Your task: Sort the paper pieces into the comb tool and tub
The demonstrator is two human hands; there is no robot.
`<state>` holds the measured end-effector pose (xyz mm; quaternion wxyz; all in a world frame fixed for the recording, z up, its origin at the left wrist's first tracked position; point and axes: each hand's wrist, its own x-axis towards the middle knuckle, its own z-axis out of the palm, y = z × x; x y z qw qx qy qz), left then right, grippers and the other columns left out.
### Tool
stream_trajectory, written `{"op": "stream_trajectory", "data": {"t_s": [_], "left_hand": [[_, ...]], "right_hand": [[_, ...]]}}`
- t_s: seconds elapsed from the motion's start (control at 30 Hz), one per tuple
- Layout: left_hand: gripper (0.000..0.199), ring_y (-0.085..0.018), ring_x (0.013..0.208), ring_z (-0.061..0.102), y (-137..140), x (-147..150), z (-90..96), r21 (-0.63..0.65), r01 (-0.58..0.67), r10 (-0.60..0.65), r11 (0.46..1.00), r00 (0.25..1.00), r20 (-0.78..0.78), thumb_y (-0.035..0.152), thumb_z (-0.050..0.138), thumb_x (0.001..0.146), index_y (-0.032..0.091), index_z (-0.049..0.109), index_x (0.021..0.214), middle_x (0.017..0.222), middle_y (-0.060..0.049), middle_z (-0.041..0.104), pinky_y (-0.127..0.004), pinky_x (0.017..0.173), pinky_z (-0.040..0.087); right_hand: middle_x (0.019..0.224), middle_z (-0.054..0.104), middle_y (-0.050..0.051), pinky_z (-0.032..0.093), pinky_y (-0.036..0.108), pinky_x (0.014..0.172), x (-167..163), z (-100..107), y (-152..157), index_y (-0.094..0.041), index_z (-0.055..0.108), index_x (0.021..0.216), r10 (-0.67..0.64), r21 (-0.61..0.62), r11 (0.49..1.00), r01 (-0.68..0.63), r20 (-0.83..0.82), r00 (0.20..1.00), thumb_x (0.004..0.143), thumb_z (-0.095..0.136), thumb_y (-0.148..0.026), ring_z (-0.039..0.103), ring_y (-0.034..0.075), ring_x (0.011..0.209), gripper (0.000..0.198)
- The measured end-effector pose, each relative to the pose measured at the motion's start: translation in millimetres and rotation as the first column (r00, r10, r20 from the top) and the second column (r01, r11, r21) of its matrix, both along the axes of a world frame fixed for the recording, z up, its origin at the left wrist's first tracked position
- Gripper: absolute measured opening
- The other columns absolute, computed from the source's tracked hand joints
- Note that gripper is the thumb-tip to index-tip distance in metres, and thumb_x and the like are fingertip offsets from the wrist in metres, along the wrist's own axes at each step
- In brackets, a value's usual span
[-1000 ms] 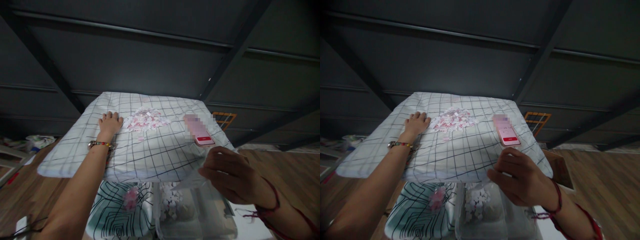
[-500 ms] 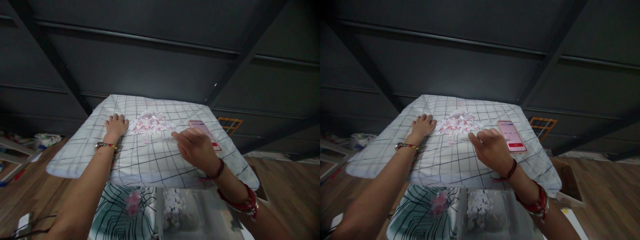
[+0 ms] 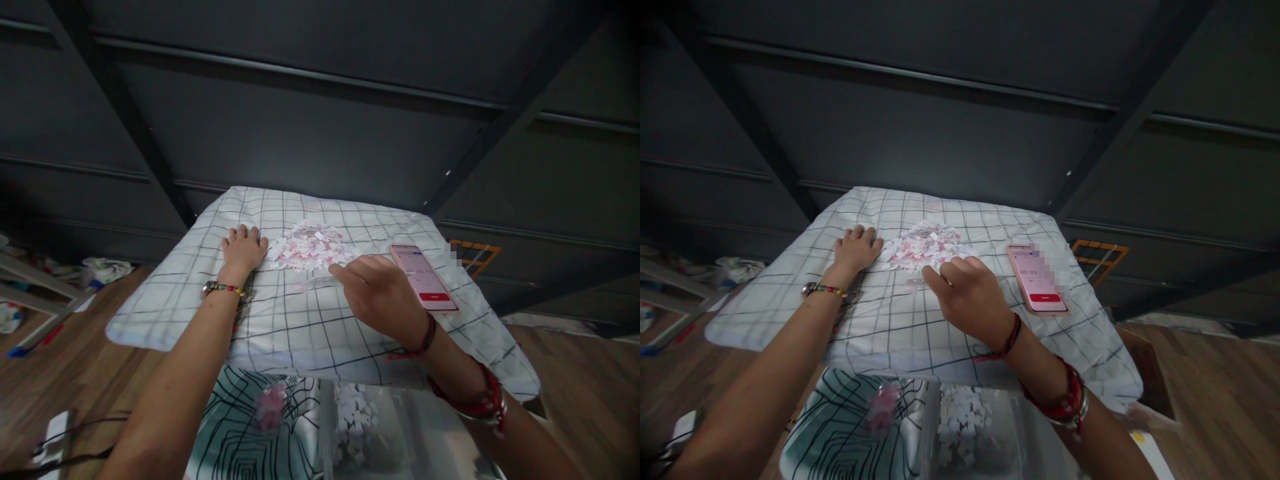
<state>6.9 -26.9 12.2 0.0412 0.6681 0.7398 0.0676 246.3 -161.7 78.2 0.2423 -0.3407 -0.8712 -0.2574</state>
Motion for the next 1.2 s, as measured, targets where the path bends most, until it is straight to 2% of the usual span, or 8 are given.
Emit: {"op": "stream_trajectory", "data": {"t_s": [0.1,0.33,0.53,0.8,0.97,1.2], "left_hand": [[0.058,-0.036,0.144,0.028,-1.0,0.7,0.9,-0.001,-0.001,0.001,1.000,1.000,0.002,0.042,0.026,0.094,0.018,0.044,0.144,0.158,-0.014,0.032,-0.055,0.112,0.028],[0.058,-0.037,0.144,0.026,-1.5,1.2,0.1,0.006,-0.004,0.004,1.000,1.000,0.003,0.040,0.026,0.095,0.016,0.042,0.145,0.157,-0.014,0.032,-0.055,0.113,0.027],[0.059,-0.037,0.145,0.025,-0.4,0.9,-0.3,-0.009,-0.009,0.009,1.000,1.000,0.010,0.042,0.026,0.095,0.018,0.041,0.146,0.158,-0.014,0.032,-0.055,0.113,0.026],[0.057,-0.037,0.145,0.025,-1.1,1.1,0.2,-0.006,-0.004,0.004,1.000,1.000,0.012,0.041,0.025,0.095,0.018,0.043,0.145,0.157,-0.013,0.033,-0.054,0.113,0.026],[0.058,-0.037,0.145,0.025,-1.7,1.3,1.5,-0.012,-0.002,0.002,1.000,1.000,0.020,0.041,0.026,0.095,0.017,0.043,0.144,0.157,-0.014,0.032,-0.055,0.113,0.027],[0.058,-0.036,0.144,0.027,-2.0,1.2,2.3,-0.008,-0.002,0.002,1.000,1.000,0.012,0.041,0.026,0.094,0.018,0.044,0.144,0.156,-0.014,0.034,-0.055,0.112,0.028]], "right_hand": [[0.063,0.057,0.000,0.030,0.030,0.060,3.4,1.2,-3.8,-0.014,0.067,0.091,0.016,-0.019,1.000,-0.017,-0.037,0.999,0.088,0.040,-0.006,0.043,0.015,0.062,0.028],[0.067,0.062,0.003,0.034,0.031,0.065,5.7,4.5,12.7,-0.015,0.068,0.089,-0.178,-0.098,0.979,0.179,0.019,0.984,0.083,0.042,-0.006,0.050,0.017,0.066,0.029],[0.075,0.068,0.005,0.038,0.031,0.070,1.8,8.2,29.5,-0.016,0.069,0.093,-0.094,-0.186,0.978,0.089,-0.017,0.995,0.083,0.039,-0.008,0.056,0.017,0.071,0.032],[0.068,0.064,0.002,0.036,0.029,0.069,-3.5,24.0,18.7,-0.017,0.066,0.083,-0.027,-0.258,0.966,0.029,0.009,1.000,0.082,0.037,-0.008,0.051,0.015,0.065,0.031],[0.069,0.064,0.002,0.035,0.029,0.069,-6.9,31.0,6.3,-0.018,0.067,0.086,-0.022,-0.253,0.967,0.022,0.003,1.000,0.083,0.039,-0.008,0.051,0.015,0.066,0.029],[0.068,0.061,0.002,0.031,0.031,0.069,-10.0,27.5,3.0,-0.018,0.065,0.084,-0.045,-0.258,0.964,0.066,0.086,0.995,0.083,0.042,-0.009,0.048,0.016,0.066,0.025]]}}
